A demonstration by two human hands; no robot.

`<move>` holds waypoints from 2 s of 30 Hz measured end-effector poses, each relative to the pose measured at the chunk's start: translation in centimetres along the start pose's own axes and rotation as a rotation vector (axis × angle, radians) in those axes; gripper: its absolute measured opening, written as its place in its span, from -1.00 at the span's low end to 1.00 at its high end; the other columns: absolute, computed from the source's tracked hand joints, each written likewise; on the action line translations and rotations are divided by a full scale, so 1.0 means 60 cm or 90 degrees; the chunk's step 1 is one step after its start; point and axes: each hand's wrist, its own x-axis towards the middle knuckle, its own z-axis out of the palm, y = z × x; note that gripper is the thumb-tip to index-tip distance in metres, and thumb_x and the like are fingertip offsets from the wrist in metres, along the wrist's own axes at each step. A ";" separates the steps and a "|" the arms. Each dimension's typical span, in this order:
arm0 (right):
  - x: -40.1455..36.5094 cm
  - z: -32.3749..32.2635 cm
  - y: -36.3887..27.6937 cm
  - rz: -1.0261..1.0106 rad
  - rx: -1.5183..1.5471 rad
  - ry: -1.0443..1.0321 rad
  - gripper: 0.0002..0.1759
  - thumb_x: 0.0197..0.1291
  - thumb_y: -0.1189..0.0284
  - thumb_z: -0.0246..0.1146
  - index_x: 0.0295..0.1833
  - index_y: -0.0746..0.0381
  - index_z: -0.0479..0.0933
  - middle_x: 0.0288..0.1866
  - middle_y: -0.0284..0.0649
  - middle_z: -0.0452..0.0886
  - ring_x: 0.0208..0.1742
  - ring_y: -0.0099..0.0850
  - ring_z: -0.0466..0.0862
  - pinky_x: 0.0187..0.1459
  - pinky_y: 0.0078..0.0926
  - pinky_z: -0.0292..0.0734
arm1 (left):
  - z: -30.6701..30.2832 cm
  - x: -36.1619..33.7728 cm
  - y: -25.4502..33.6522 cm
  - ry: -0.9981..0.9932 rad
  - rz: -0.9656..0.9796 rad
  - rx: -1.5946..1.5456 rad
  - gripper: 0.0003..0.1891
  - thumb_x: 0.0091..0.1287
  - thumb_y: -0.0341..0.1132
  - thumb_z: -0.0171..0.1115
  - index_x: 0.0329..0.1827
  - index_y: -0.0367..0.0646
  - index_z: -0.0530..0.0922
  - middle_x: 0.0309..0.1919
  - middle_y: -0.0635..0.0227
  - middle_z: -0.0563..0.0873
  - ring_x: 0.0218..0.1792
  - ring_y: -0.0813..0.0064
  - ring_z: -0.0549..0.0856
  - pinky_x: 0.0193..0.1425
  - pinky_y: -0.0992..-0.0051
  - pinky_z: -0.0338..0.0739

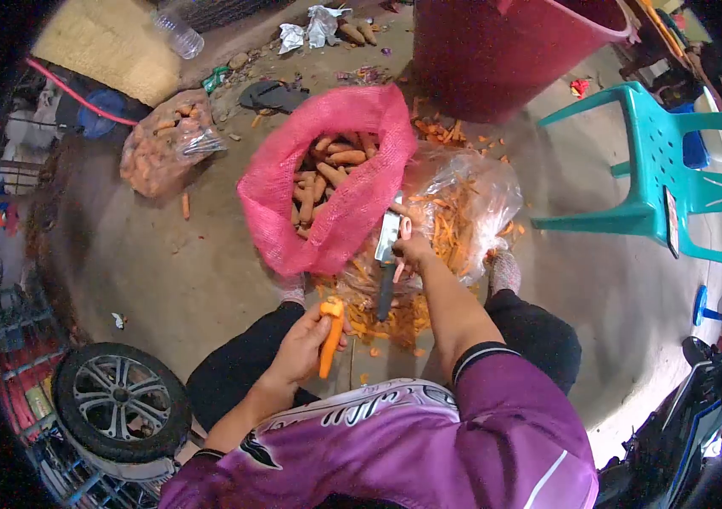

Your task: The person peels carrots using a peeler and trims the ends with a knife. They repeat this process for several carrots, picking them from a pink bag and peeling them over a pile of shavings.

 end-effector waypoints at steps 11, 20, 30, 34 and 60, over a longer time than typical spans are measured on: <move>-0.260 -0.075 -0.171 -0.098 0.147 -0.175 -0.69 -0.01 0.25 0.20 -0.20 0.21 0.38 -0.56 -0.36 0.37 -0.59 -0.52 0.35 -0.55 -0.58 0.28 | 0.081 0.026 0.014 -0.121 0.135 0.157 -0.64 0.35 -0.22 -0.14 0.15 -0.16 0.18 -0.23 0.35 0.46 -0.22 0.61 0.46 -0.08 0.59 0.38; -0.496 -0.123 -0.188 -0.490 -0.278 -0.110 -0.15 -0.37 -0.03 0.40 0.02 0.30 0.37 -0.21 -0.02 0.54 -0.11 -0.22 0.54 -0.13 -0.37 0.38 | 0.131 0.030 0.006 -0.201 0.249 0.290 -0.55 0.24 -0.14 0.08 0.09 -0.24 0.28 -0.16 0.35 0.47 -0.12 0.58 0.44 -0.02 0.60 0.31; -0.509 -0.125 -0.164 -0.456 -0.365 -0.099 -0.14 -0.57 0.10 0.51 -0.05 0.33 0.41 -0.29 -0.12 0.54 -0.21 -0.36 0.53 -0.16 -0.47 0.40 | 0.141 0.020 0.009 -0.256 0.174 0.339 -0.53 0.12 -0.12 0.21 -0.04 -0.32 0.45 -0.16 0.32 0.56 -0.13 0.58 0.49 -0.02 0.55 0.35; -0.502 -0.120 -0.159 -0.499 -0.364 -0.127 -0.20 -0.54 0.09 0.51 -0.14 0.36 0.42 -0.36 -0.17 0.51 -0.28 -0.41 0.51 -0.20 -0.49 0.40 | 0.139 0.018 0.029 -0.311 0.131 0.338 -0.54 0.11 -0.18 0.24 -0.01 -0.31 0.43 -0.10 0.30 0.54 -0.12 0.56 0.49 0.02 0.54 0.34; -0.470 -0.129 -0.157 -0.580 -0.292 -0.158 -0.39 -0.16 -0.04 0.28 -0.20 0.29 0.44 -0.51 -0.12 0.47 -0.50 -0.28 0.49 -0.43 -0.37 0.36 | 0.151 0.041 0.015 -0.322 0.004 0.160 -0.60 0.20 -0.01 0.08 -0.21 -0.24 0.42 -0.57 0.33 0.49 -0.67 0.67 0.41 -0.65 0.70 0.26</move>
